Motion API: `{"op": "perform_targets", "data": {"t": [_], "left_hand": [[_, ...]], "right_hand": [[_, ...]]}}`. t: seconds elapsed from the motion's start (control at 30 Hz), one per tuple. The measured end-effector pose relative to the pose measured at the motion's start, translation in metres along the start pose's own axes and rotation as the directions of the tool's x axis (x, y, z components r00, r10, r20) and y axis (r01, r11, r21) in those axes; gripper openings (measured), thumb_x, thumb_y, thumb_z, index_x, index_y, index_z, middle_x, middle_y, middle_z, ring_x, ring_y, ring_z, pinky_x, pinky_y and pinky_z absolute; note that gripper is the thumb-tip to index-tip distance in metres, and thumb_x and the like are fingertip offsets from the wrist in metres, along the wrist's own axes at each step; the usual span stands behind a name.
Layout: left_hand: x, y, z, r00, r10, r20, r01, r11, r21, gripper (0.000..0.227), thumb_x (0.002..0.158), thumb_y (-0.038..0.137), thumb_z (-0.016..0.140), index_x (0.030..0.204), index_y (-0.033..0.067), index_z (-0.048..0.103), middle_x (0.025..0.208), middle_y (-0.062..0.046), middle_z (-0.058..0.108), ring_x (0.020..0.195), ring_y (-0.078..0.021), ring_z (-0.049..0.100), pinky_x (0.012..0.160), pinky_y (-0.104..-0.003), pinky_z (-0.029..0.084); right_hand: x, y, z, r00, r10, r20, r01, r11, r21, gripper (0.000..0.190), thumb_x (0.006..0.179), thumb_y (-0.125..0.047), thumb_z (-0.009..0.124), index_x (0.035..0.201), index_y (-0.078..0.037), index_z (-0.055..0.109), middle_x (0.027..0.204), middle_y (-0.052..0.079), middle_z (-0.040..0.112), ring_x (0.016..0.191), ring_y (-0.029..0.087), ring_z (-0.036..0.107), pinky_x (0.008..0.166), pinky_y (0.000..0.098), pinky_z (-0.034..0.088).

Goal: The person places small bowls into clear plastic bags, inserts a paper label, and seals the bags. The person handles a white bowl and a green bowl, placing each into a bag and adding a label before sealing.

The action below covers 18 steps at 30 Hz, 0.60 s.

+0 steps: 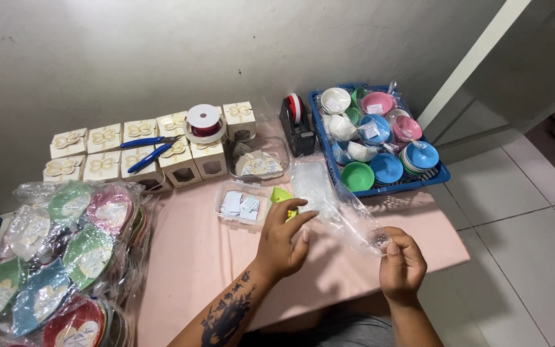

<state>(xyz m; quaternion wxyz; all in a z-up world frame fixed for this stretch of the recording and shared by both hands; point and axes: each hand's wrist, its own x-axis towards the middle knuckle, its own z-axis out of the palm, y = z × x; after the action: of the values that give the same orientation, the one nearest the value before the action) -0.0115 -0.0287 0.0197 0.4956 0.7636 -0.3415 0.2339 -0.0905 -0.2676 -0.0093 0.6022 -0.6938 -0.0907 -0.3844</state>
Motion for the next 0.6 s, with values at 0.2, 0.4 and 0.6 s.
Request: {"op": "perform_targets", "data": {"t": [0.2, 0.4, 0.6], "left_hand": [[0.015, -0.002, -0.034, 0.518, -0.639, 0.569, 0.758, 0.035, -0.651, 0.076, 0.090, 0.038, 0.072, 0.152, 0.0066, 0.042, 0.142, -0.021, 0.050, 0.081, -0.0241, 0.077, 0.072, -0.035, 0.068], [0.004, -0.049, -0.052, 0.560, -0.815, 0.147, 0.599, 0.276, -0.751, 0.033, 0.095, 0.010, 0.076, 0.125, -0.0038, 0.072, 0.094, -0.017, 0.071, 0.082, -0.0225, 0.074, 0.075, -0.037, 0.068], [0.007, -0.062, -0.071, 0.576, -0.809, -0.117, 0.513, 0.470, -0.719, 0.028, 0.094, 0.009, 0.079, 0.119, -0.0010, 0.074, 0.089, -0.017, 0.076, 0.081, -0.0227, 0.077, 0.076, -0.036, 0.067]], "right_hand": [[0.027, -0.024, 0.058, 0.957, -0.072, 0.282, 0.114, 0.985, -0.133, 0.025, 0.109, -0.021, 0.050, 0.098, -0.004, 0.064, 0.104, 0.016, 0.075, 0.102, 0.028, 0.074, 0.091, 0.0340, 0.057], [0.047, 0.016, 0.135, 0.962, 0.153, 0.227, -0.161, 0.987, 0.019, 0.018, 0.105, -0.007, 0.060, 0.097, 0.001, 0.073, 0.079, 0.018, 0.079, 0.074, 0.022, 0.077, 0.074, 0.0374, 0.064], [0.078, 0.030, 0.191, 0.809, 0.370, 0.457, -0.475, 0.869, 0.137, 0.025, 0.099, 0.000, 0.065, 0.124, 0.003, 0.068, 0.095, 0.017, 0.077, 0.082, 0.017, 0.073, 0.077, 0.0355, 0.066]]}}
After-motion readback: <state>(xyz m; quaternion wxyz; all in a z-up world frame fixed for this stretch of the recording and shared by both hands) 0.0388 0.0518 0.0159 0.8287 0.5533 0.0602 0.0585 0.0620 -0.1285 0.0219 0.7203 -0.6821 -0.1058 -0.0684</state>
